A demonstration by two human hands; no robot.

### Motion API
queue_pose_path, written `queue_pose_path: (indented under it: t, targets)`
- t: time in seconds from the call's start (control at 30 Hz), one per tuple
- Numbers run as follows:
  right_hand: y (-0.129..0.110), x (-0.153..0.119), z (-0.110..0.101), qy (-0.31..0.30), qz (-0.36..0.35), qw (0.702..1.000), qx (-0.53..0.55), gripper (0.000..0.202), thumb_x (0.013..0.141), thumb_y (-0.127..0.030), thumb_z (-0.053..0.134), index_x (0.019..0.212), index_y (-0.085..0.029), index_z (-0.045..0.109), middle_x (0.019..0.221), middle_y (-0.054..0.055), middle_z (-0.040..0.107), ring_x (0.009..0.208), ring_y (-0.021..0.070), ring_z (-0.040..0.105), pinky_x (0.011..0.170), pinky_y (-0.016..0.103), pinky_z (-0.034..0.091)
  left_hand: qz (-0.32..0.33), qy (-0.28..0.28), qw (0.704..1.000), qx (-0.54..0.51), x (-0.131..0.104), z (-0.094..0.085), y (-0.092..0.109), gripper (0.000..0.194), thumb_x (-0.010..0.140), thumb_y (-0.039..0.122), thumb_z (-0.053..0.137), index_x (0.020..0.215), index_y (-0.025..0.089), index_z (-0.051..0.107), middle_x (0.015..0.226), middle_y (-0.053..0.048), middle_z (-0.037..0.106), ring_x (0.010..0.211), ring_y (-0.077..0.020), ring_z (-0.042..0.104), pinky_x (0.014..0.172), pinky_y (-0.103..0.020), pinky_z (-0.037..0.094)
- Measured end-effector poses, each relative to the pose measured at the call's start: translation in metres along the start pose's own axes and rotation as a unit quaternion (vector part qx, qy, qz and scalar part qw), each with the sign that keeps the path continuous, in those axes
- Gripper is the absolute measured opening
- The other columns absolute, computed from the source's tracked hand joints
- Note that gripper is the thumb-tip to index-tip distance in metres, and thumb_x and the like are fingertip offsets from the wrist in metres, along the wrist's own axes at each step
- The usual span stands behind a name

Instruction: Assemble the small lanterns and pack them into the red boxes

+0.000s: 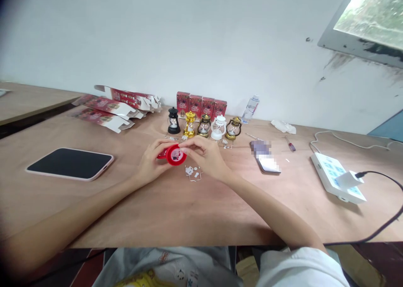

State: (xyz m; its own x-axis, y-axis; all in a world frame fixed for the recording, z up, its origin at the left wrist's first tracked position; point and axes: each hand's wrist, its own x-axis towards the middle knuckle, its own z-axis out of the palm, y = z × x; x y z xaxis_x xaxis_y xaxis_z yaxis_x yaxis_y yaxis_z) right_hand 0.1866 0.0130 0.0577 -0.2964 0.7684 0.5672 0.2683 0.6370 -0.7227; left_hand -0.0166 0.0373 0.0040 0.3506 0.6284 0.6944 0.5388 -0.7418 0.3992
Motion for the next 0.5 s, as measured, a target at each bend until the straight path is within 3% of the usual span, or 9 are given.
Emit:
queue_pose_path:
  t: [0.17,0.5]
  targets:
    - [0.000,0.002,0.013,-0.017,0.026,0.999,0.023,0.010,0.081,-0.030,0.066,0.086,-0.022,0.070,0.087,0.001,0.071,0.081,0.0146,0.065,0.075,0.029,0.053,-0.012,0.009,0.999,0.040,-0.001,-0.001,0.001,0.040,0.081,0.035,0.066,0.118,0.025,0.055,0.113,-0.006,0.059,0.108,-0.0237,0.056,0.088,-0.037,0.040]
    - [0.005,0.002,0.023,0.036,0.132,0.989,0.048,0.007,0.073,-0.027,0.069,0.075,-0.020,0.069,0.074,0.000,0.072,0.068,0.0138,0.066,0.068,0.028,0.053,-0.035,-0.003,0.994,0.101,-0.003,-0.001,0.003,0.048,0.079,0.029,0.065,0.126,0.029,0.052,0.115,-0.006,0.059,0.109,-0.0247,0.055,0.083,-0.036,0.034]
